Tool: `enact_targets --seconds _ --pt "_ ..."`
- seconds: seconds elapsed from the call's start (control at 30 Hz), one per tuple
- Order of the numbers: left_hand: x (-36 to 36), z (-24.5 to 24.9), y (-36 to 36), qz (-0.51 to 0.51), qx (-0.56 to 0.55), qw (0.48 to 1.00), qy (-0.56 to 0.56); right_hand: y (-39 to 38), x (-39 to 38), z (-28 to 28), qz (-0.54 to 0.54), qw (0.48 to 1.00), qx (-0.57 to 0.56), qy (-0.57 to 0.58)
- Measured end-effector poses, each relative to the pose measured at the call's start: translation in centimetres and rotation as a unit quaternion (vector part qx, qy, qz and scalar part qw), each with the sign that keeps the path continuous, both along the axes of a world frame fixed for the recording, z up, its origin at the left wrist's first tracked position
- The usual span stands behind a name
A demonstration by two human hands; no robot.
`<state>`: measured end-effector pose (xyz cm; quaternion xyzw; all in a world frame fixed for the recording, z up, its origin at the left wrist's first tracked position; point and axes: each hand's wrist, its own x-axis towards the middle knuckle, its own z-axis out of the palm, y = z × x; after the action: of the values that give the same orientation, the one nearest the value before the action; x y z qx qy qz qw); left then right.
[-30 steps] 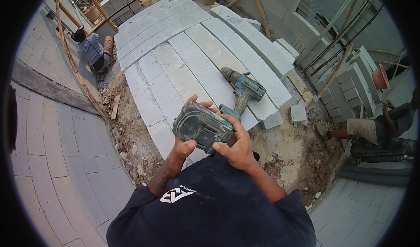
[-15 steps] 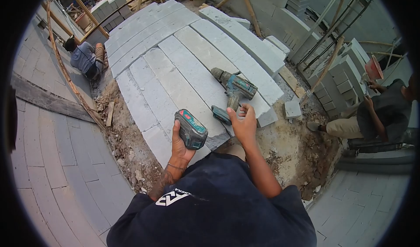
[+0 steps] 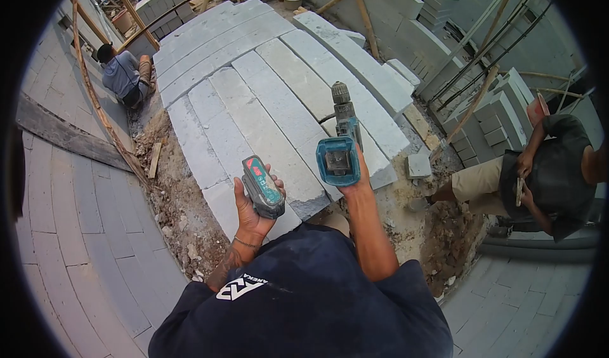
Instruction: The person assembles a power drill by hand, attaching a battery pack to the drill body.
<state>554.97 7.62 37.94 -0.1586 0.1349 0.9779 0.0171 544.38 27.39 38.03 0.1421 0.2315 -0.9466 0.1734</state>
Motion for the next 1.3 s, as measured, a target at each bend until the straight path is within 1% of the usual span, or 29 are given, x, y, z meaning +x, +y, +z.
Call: enact_targets --seconds 0.03,0.1,0.17,0.2,0.23,0.3,0.33,0.37,0.4,0.43,0.47,0.5,0.57,0.63,0.67,0.7,0.77,0.8,0.83,0.9,0.93,1.0,1.03,1.1,1.23,1.3 --pt "0.1 0.1 0.1 -0.018 0.028 0.999 0.027 0.4 0.7 -0.1 -0.009 0.999 -0.048 -0.006" --pt "0.0 0.7 0.3 -0.033 0.028 0.999 0.02 1.2 1.8 -0.8 -0.007 0.998 -0.068 0.001" --pt "-0.2 0.9 0.4 -0.052 0.033 0.998 0.024 1.3 2.6 -0.7 0.053 0.982 -0.176 0.035" --pt "-0.3 1.1 0.6 -0.053 0.033 0.998 0.023 1.5 2.9 -0.1 0.072 0.986 -0.15 -0.01" --pt "-0.5 1.3 0.8 -0.046 0.024 0.999 0.013 1.5 3.3 0.5 0.071 0.986 -0.151 -0.012" --pt "-0.6 2.0 0.9 -0.037 0.011 0.999 0.002 0.7 4.2 2.0 0.053 0.993 -0.086 -0.063" --pt "-0.8 2.6 0.9 -0.041 0.007 0.999 0.006 0.3 4.5 1.8 0.035 0.998 -0.022 -0.049" --pt "-0.9 3.1 0.9 -0.045 0.004 0.999 0.01 0.0 4.9 1.9 0.037 0.998 -0.025 -0.049" --pt "-1.1 3.4 0.8 -0.043 0.003 0.999 0.009 -0.3 5.3 2.1 0.041 0.999 -0.025 0.017" --pt "-1.2 3.6 0.6 -0.052 0.029 0.998 0.021 -0.6 5.7 2.3 0.044 0.995 -0.026 0.081" --pt "-1.3 3.9 0.5 -0.06 0.055 0.996 0.032 -1.0 6.1 3.1 0.025 0.996 0.001 0.086" --pt "-1.4 4.3 0.5 -0.056 0.051 0.997 0.028 -1.2 6.3 3.5 0.029 0.996 -0.004 0.082" --pt "-1.4 5.0 0.3 -0.061 0.114 0.991 0.036 -1.6 6.5 4.0 -0.032 0.982 0.101 0.159" --pt "-1.5 4.5 0.2 -0.057 0.138 0.987 0.057 -1.7 6.6 5.6 -0.026 0.955 0.19 0.225" --pt "-1.5 4.8 0.2 -0.056 0.186 0.979 0.055 -1.8 6.6 6.0 -0.037 0.946 0.217 0.239" --pt "-1.5 5.1 0.2 -0.06 0.236 0.968 0.054 -2.2 6.8 6.7 -0.032 0.947 0.21 0.24" --pt "-1.5 5.2 0.2 -0.047 0.253 0.966 0.041 -2.2 7.2 7.7 -0.049 0.927 0.254 0.27" --pt "-1.5 5.3 0.3 -0.038 0.272 0.961 0.029 -1.9 7.2 7.4 -0.022 0.925 0.25 0.286" --pt "-1.6 5.4 0.3 -0.038 0.272 0.961 0.029 -2.1 7.2 7.6 -0.021 0.925 0.25 0.285" --pt "-1.6 5.6 0.4 -0.018 0.305 0.952 -0.018 -2.6 7.3 8.3 -0.034 0.927 0.256 0.273" --pt "-1.6 5.5 0.4 -0.018 0.306 0.952 -0.018 -2.7 7.3 8.3 -0.034 0.926 0.257 0.273" --pt "-1.7 5.3 0.4 0.03 0.266 0.959 -0.089 -3.0 7.1 8.1 -0.05 0.94 0.262 0.215" --pt "-1.7 5.1 0.4 0.03 0.266 0.959 -0.088 -2.9 7.1 7.8 -0.05 0.939 0.262 0.216" --pt "-1.7 5.0 0.4 0.037 0.22 0.974 -0.041 -2.8 6.9 7.0 -0.043 0.956 0.233 0.175" --pt "-1.8 5.1 0.4 0.047 0.201 0.976 -0.066 -2.9 7.0 6.3 -0.056 0.957 0.235 0.161" --pt "-1.9 4.8 0.4 0.05 0.153 0.985 -0.062 -2.6 7.0 6.2 -0.051 0.958 0.228 0.166"
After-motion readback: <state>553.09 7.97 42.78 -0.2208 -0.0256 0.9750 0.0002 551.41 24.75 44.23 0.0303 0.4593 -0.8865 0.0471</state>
